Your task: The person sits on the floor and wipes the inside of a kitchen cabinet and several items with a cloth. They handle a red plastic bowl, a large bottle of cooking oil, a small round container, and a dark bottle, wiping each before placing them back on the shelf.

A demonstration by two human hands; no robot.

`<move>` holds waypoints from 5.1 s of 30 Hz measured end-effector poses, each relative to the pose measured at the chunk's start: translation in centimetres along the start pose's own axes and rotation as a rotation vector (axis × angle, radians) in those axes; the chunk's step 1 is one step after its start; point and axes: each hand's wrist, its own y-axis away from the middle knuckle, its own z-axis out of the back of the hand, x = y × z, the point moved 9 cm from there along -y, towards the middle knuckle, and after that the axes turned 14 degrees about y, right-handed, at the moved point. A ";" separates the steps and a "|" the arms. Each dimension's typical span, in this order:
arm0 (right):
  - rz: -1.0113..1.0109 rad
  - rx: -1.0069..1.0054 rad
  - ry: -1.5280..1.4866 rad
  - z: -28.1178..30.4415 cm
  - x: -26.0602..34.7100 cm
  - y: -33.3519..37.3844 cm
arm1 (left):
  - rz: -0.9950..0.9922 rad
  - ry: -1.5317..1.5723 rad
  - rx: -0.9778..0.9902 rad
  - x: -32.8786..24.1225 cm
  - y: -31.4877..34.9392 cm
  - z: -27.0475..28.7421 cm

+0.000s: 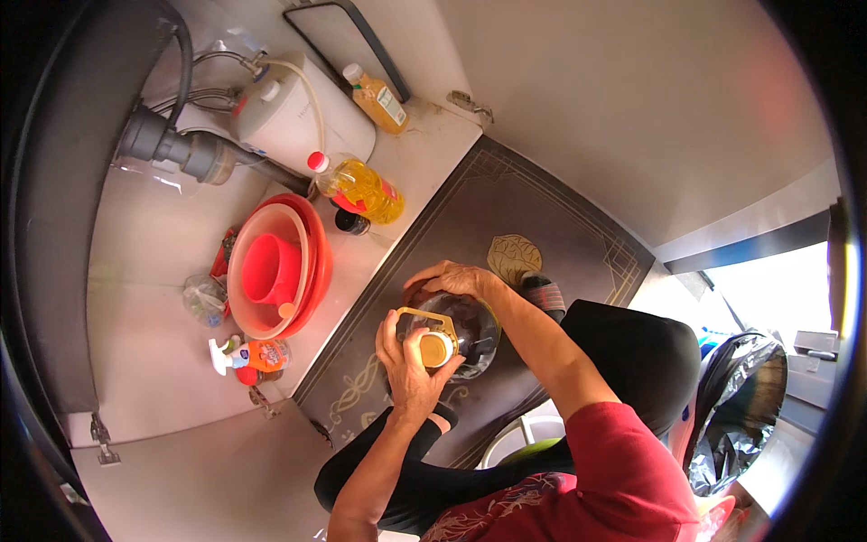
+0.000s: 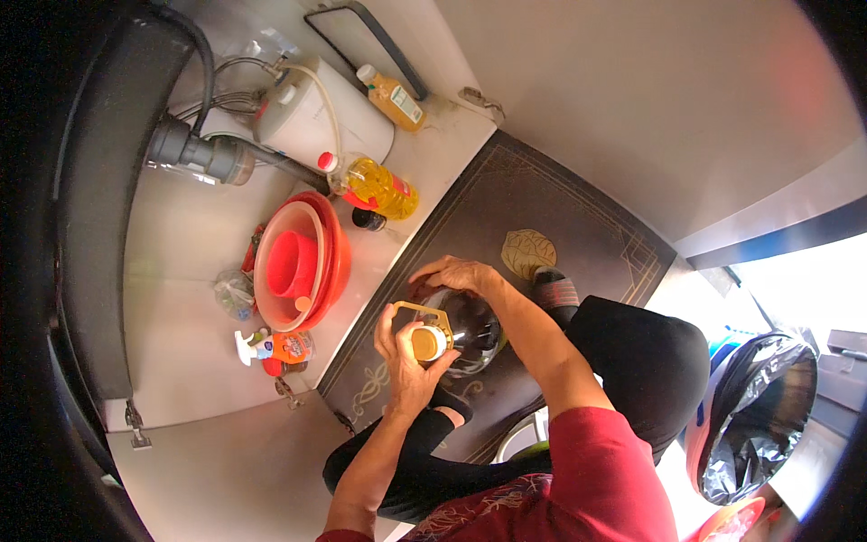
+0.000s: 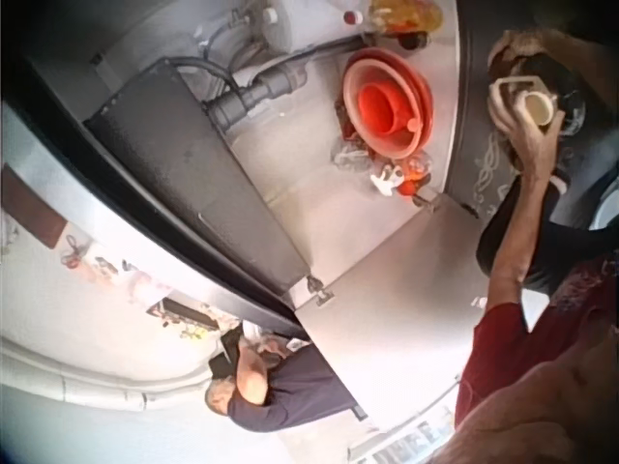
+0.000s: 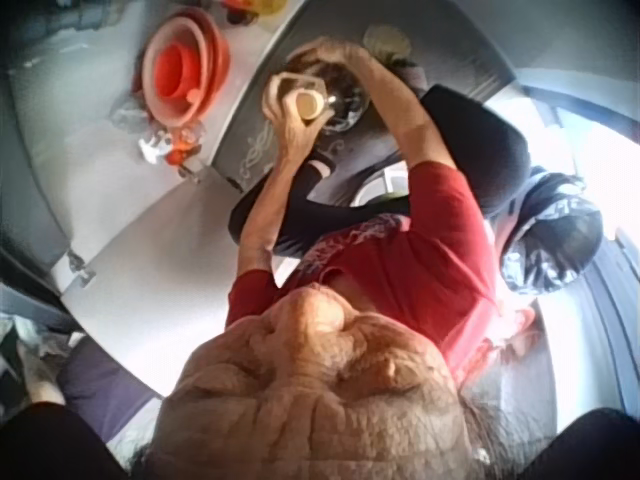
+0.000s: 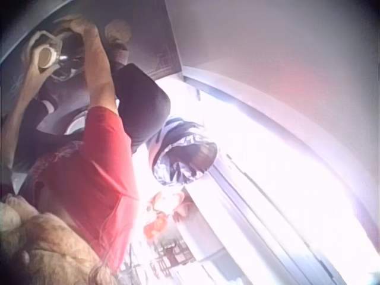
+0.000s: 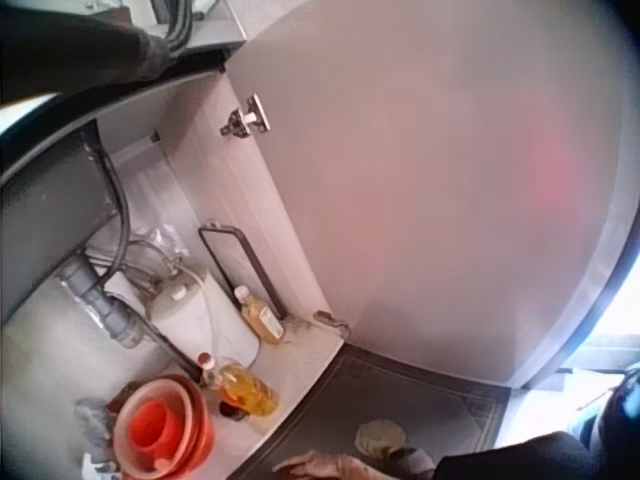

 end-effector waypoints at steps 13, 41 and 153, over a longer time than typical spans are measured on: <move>-0.133 -0.919 -0.668 2.4 -21.5 6.9 | -0.011 -0.004 -0.052 1.0 0.0 0.0; -0.007 -1.124 0.626 -2.9 5.0 10.9 | -0.022 0.023 -0.057 0.7 1.5 0.4; 0.271 -0.805 1.410 -10.5 15.0 6.5 | 0.929 1.344 0.077 27.7 2.6 -17.4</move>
